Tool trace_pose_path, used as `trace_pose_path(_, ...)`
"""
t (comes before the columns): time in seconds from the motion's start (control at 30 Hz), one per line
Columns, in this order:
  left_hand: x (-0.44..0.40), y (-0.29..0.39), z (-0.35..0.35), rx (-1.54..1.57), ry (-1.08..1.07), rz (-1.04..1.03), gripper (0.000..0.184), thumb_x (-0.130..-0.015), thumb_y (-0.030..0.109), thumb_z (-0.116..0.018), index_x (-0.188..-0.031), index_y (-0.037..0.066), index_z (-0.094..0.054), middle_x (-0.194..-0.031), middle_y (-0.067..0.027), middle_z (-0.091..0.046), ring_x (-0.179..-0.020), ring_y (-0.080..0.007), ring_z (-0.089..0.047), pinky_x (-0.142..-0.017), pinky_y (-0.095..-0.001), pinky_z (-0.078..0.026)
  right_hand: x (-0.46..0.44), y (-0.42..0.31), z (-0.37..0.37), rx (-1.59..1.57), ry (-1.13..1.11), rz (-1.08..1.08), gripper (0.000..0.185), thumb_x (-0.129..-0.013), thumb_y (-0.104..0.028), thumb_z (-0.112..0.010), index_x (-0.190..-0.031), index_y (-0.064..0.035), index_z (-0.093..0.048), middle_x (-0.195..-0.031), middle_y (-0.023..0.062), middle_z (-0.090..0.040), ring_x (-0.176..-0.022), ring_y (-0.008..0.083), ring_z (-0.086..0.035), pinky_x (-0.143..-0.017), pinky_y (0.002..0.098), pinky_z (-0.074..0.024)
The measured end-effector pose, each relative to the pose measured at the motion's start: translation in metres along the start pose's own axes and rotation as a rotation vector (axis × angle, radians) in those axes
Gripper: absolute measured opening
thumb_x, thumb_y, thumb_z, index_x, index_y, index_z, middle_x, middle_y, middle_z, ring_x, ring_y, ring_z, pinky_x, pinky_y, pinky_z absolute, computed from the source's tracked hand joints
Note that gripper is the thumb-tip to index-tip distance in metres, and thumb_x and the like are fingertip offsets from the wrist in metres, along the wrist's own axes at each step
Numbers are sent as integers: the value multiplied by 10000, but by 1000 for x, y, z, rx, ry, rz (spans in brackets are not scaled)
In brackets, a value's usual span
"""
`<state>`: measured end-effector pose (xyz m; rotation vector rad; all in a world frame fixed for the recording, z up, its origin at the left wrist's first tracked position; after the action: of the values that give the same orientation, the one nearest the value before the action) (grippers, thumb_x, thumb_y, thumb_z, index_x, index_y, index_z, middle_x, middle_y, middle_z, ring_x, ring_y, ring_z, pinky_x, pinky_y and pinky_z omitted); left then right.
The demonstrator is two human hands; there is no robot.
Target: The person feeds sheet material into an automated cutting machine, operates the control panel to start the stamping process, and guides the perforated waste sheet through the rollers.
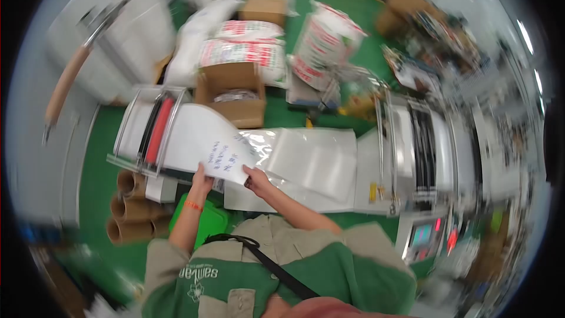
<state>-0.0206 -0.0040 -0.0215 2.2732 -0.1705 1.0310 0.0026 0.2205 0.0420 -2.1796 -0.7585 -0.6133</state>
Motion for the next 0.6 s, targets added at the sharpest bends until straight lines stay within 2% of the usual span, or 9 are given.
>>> trace_pose_path(0.07, 22, 10, 27, -157, -14, 104, 447, -1007, 404, -418, -1300, 73, -488, -1268, -83, -581, -1163, -242, -551, -1008, -404, -427, 7, 17, -5, 284, 170, 99, 226, -897, -204, -634, -1046, -45, -574, -745, 6, -596, -513, 91, -513, -442, 245, -386)
trace_pose_path(0.1, -12, 21, -87, -187, -155, -49, 441, -1005, 408, -422, -1296, 84, -490, -1252, -74, -592, -1138, -240, -567, -1001, -401, -432, -25, -93, 5, 327, 27, 367, 203, -882, -182, -638, -1008, -33, -583, -686, 7, -578, -470, 82, -482, -419, 242, -373)
trace_pose_path(0.23, 56, -45, -60, -344, -131, 79, 373, -996, 402, -450, -1217, 112, -529, -1141, -27, -635, -1033, -198, -601, -899, -341, -446, 69, -104, 41, 423, 46, 557, 240, -892, -166, -612, -1091, -31, -610, -658, -18, -574, -459, 46, -453, -412, 210, -359)
trace_pose_path(0.3, 90, -39, -83, -573, -250, 138, 390, -1001, 396, -414, -1200, 82, -532, -1180, -99, -629, -958, -237, -658, -798, -351, -504, 83, -122, 40, 400, 22, 623, 292, -897, -153, -604, -1160, -30, -612, -677, -27, -589, -469, 29, -451, -409, 198, -355)
trace_pose_path(0.37, 131, -36, -109, -901, -367, 89, 426, -994, 390, -411, -1111, 5, -553, -990, -146, -687, -770, -248, -696, -687, -318, -538, 101, -143, 45, 370, -40, 635, 304, -901, -139, -600, -1183, -27, -611, -700, -29, -602, -480, 15, -451, -410, 182, -356)
trace_pose_path(0.43, 166, -32, -125, -1152, -478, -342, 297, -940, 292, -581, -881, 3, -614, -768, -114, -686, -541, -195, -636, -518, -242, -495, 129, -163, 43, 389, -53, 665, 284, -904, -145, -610, -1159, -22, -621, -706, -29, -614, -483, 12, -457, -416, 175, -363)
trace_pose_path(0.47, 180, -31, -128, -1274, -431, -773, 159, -863, 163, -685, -866, 15, -625, -668, -89, -659, -539, -161, -613, -549, -251, -493, 141, -171, 43, 369, -74, 672, 289, -906, -150, -612, -1165, -22, -620, -705, -32, -617, -486, 11, -460, -421, 174, -363)
trace_pose_path(0.53, 238, -26, -166, -1342, -497, -1474, 535, -658, 158, -828, -1103, 22, -565, -1131, -198, -585, -1033, -285, -582, -812, -358, -499, 163, -186, 41, 391, -32, 696, 248, -903, -142, -590, -1132, -58, -635, -678, -45, -599, -489, 9, -446, -433, 189, -341)
trace_pose_path(0.6, 246, -36, -182, -1547, -519, -1570, 889, -585, 259, -875, -1318, 45, -419, -1436, -257, -321, -1326, -445, -306, -1078, -509, -281, 190, -204, 34, 376, -45, 717, 244, -903, -135, -589, -1130, -59, -638, -679, -56, -607, -492, -7, -426, -435, 184, -311)
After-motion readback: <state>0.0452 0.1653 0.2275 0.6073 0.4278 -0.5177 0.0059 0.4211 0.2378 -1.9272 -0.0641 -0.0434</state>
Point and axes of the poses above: each hand's wrist, its own x-axis away from the middle knuckle, its own z-axis out of the back of the hand, y = z × x, the point moved 3 cm from there along -x, towards the middle knuckle
